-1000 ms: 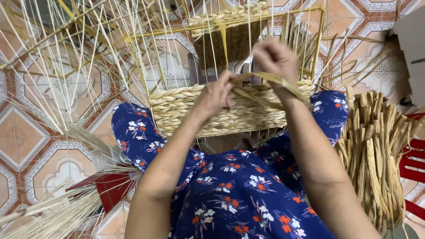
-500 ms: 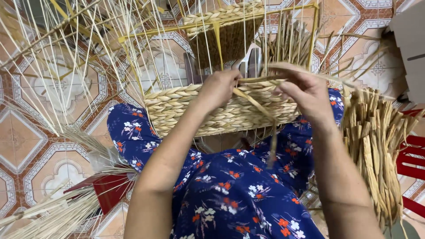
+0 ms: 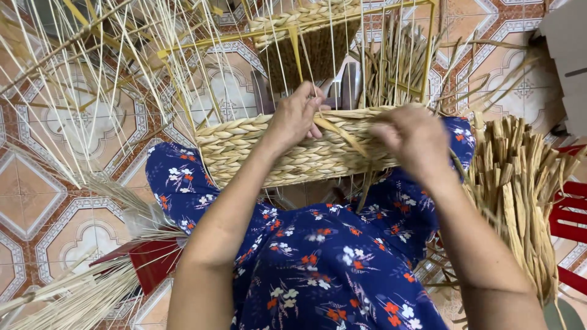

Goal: The person weaves a basket by hand, interlacing dried plant stalks through a rectangular frame. They thread individual fibers over and under the vertical sticks and press the rows together to tighten the weave.

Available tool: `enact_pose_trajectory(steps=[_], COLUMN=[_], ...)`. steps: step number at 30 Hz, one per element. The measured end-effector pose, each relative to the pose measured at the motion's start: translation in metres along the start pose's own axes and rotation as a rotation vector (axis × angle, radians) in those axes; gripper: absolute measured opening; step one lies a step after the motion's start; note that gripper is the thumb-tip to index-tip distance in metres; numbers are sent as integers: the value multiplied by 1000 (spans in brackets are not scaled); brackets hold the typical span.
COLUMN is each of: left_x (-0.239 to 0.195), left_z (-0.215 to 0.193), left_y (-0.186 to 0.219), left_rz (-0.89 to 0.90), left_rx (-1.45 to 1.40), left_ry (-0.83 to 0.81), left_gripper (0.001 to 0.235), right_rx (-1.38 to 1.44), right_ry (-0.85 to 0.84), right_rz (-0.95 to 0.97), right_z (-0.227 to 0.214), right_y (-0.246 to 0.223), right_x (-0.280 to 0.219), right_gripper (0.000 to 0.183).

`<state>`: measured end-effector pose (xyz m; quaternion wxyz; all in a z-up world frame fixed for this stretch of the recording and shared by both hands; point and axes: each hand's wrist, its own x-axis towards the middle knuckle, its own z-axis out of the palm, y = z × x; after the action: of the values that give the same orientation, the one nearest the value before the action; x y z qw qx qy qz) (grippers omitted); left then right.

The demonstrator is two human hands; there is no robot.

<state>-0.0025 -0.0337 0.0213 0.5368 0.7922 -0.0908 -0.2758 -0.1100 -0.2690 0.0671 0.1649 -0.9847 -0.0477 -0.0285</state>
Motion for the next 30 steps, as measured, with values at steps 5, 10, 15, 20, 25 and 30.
enact_pose_trajectory(steps=[5, 10, 15, 20, 25, 30], left_x=[10, 0, 14, 10, -2, 3], left_z=[-17, 15, 45, 42, 13, -2], left_y=[0, 3, -42, -67, -23, 15], left_rz=[-62, -48, 242, 411, 301, -105], left_rx=[-14, 121, 497, 403, 267, 34], left_ry=[-218, -194, 243, 268, 81, -140], left_gripper=[20, 16, 17, 12, 13, 19], right_rx=[73, 81, -9, 41, 442, 1539], right_ry=[-40, 33, 402, -83, 97, 217], right_rz=[-224, -141, -307, -27, -91, 327], right_z=[33, -30, -30, 53, 53, 72], right_y=[15, -13, -60, -23, -11, 66], right_x=[0, 31, 36, 68, 90, 59], right_gripper=[17, 9, 16, 10, 18, 18])
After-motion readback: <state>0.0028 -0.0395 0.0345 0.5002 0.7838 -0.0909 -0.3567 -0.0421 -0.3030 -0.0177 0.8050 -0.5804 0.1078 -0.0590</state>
